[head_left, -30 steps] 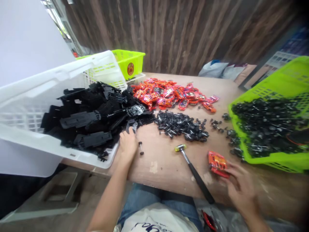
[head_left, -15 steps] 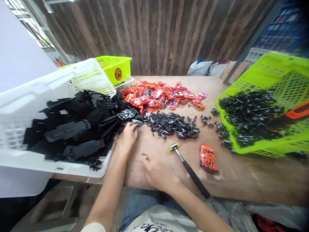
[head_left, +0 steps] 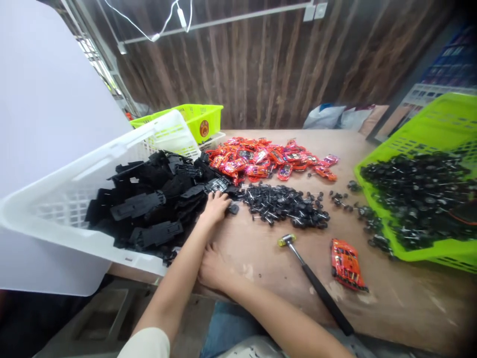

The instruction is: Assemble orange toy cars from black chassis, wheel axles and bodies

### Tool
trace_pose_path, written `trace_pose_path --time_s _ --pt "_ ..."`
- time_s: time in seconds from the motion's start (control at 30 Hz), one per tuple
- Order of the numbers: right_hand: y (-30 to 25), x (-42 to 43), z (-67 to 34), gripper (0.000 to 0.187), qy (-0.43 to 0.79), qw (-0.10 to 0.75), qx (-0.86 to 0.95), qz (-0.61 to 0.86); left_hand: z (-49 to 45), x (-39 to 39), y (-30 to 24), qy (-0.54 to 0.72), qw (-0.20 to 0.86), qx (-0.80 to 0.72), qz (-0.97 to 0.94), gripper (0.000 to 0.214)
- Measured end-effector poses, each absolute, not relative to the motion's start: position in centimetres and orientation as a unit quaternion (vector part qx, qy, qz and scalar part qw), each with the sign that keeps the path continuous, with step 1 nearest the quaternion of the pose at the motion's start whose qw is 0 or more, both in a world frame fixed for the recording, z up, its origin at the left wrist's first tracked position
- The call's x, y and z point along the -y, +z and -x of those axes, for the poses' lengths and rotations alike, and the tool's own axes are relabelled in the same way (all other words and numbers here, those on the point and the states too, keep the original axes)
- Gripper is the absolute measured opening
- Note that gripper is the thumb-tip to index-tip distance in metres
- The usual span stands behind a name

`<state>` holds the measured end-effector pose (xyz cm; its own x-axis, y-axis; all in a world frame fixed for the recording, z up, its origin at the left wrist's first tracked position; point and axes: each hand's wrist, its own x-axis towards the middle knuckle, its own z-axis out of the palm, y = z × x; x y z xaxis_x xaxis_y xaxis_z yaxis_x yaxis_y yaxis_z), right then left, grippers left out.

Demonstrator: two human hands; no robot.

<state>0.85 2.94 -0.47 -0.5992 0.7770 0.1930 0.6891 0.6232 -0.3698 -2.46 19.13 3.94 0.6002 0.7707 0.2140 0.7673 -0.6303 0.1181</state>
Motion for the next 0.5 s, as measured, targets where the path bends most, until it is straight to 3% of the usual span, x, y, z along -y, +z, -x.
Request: trace_pose_path --time_s 0.17,0.3,0.4,0.5 --pt "1.7 -3.6 -5.9 0.038 0.116 0.178 0.846 0.489 1.5 -20.1 5.5 0.156 -0.041 -0.441 -0.883 0.052" --pt "4.2 -5.8 -12.6 0.044 0.056 0.161 0.766 0.620 1.5 -21.0 6.7 0.270 -0.103 -0.508 -0.811 0.048" --pt "6.1 -7.4 -19.1 0.055 0.013 0.139 0.691 0.709 1.7 -20.8 6.9 0.400 -0.068 -0.557 -0.724 0.045" --pt "7.1 -7.0 -27.0 0.041 -0.020 0.095 0.554 0.827 2.1 -19.7 7.1 0.500 0.004 -0.576 -0.647 0.044"
